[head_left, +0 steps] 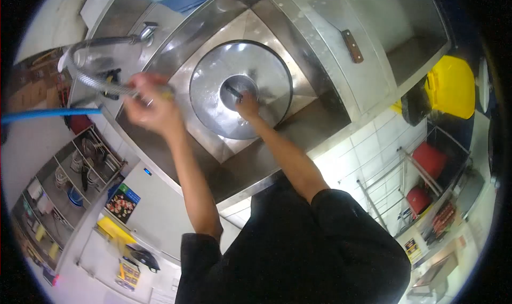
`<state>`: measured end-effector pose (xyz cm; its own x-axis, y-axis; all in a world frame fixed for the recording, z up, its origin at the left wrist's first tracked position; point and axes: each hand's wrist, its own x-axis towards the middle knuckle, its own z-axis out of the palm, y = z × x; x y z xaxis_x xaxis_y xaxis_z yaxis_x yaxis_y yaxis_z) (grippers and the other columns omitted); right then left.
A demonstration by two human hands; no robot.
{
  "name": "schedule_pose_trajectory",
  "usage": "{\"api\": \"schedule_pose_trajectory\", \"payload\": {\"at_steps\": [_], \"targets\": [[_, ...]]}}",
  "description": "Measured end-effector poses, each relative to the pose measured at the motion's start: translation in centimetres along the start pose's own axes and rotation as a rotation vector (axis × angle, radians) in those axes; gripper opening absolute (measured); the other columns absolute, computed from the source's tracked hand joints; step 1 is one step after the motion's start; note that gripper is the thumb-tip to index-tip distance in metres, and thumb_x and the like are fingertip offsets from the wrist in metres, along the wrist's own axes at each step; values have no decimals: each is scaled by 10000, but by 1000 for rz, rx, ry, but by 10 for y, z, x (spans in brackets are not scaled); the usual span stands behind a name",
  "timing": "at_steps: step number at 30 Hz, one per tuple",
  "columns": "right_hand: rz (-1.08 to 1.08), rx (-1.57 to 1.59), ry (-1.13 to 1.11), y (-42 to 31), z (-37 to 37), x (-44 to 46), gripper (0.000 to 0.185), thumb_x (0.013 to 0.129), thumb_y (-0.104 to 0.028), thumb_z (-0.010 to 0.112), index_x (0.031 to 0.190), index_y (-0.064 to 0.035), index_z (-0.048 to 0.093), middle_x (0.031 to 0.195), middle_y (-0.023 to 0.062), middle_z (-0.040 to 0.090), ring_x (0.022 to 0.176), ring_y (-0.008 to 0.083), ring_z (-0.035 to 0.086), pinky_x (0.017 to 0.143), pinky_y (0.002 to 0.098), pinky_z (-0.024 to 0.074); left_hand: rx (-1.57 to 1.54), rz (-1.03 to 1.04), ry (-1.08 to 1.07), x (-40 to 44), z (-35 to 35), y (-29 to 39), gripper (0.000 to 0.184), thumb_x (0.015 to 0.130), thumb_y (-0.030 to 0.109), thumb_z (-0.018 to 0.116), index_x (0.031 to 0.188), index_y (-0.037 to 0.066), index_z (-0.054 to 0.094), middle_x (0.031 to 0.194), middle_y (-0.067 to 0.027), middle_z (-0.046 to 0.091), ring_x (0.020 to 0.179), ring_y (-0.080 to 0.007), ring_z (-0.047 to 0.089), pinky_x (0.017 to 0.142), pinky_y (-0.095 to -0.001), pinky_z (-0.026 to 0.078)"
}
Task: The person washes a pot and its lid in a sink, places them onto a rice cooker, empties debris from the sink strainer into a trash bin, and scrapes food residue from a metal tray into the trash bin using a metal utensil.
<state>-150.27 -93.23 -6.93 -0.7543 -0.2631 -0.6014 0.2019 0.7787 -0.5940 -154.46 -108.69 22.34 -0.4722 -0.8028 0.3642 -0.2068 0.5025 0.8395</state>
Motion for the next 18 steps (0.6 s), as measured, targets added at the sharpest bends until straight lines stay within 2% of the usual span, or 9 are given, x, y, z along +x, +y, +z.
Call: {"api": "schedule_pose_trajectory", "payload": {"at_steps": [1,2,6,8,12,13,15,16,18], "targets": [[-77,121,179,-6,5,-7,274,842,-199,536,1017,2,600,948,205,660,910,361,644,803,471,512,53,109,15,-3,8,-26,214,966,180,501,963,-20,579,749,-76,618,690,-140,552,625,-303,430],[-95,106,182,6,29,5,274,842,-199,536,1017,2,600,948,205,660,910,361,644,803,471,512,45,105,36,-2,2,-26,214,966,180,501,963,-20,579,749,-76,618,690,-140,552,625,-303,430],[165,1261,-508,-94,-50,-34,328,968,-214,359,1121,-13,568,1025,128,670,968,261,652,848,389,523,-67,-65,-130,-2,-15,8,219,969,181,484,939,-16,574,798,-85,622,714,-169,539,669,-319,427],[76,1373,-565,-124,-45,-40,353,982,-230,338,1159,-24,565,1072,128,663,1003,260,644,865,404,525,-158,36,-61,-9,-13,4,246,978,203,466,1038,-20,551,882,-100,621,772,-176,548,684,-321,439],[82,1607,-751,-161,-66,-62,289,955,-150,411,1145,-28,591,1031,122,668,924,217,655,822,353,536,-174,-198,5,-70,-17,-28,407,1013,300,381,1192,-50,486,999,-147,597,881,-235,587,783,-328,468],[44,1592,-733,-156,-78,-65,289,955,-150,411,1145,-28,591,1031,122,668,924,217,655,822,353,536,-187,-285,19,-96,-14,-70,438,1017,324,378,1201,-56,495,1028,-161,594,882,-211,582,794,-319,472],[-181,872,-342,-148,-95,-66,207,961,-144,491,1070,-30,625,956,90,677,888,159,648,799,303,528,-547,-671,-147,-122,-6,-84,411,1014,308,399,1199,-40,516,1085,-161,572,945,-192,567,848,-315,469],[-199,866,-339,-143,-110,-59,207,961,-144,491,1070,-30,625,956,90,677,888,159,648,799,303,528,-560,-658,-142,-119,-1,-78,411,1014,308,399,1199,-40,516,1085,-161,572,945,-192,567,848,-315,469],[-406,590,-118,-118,-152,-47,123,899,-60,561,989,-28,637,841,67,666,775,124,636,699,270,531,-915,-1192,-92,-117,12,-66,357,1010,282,409,1157,-9,552,1119,-142,550,1001,-183,546,884,-324,473]]}}
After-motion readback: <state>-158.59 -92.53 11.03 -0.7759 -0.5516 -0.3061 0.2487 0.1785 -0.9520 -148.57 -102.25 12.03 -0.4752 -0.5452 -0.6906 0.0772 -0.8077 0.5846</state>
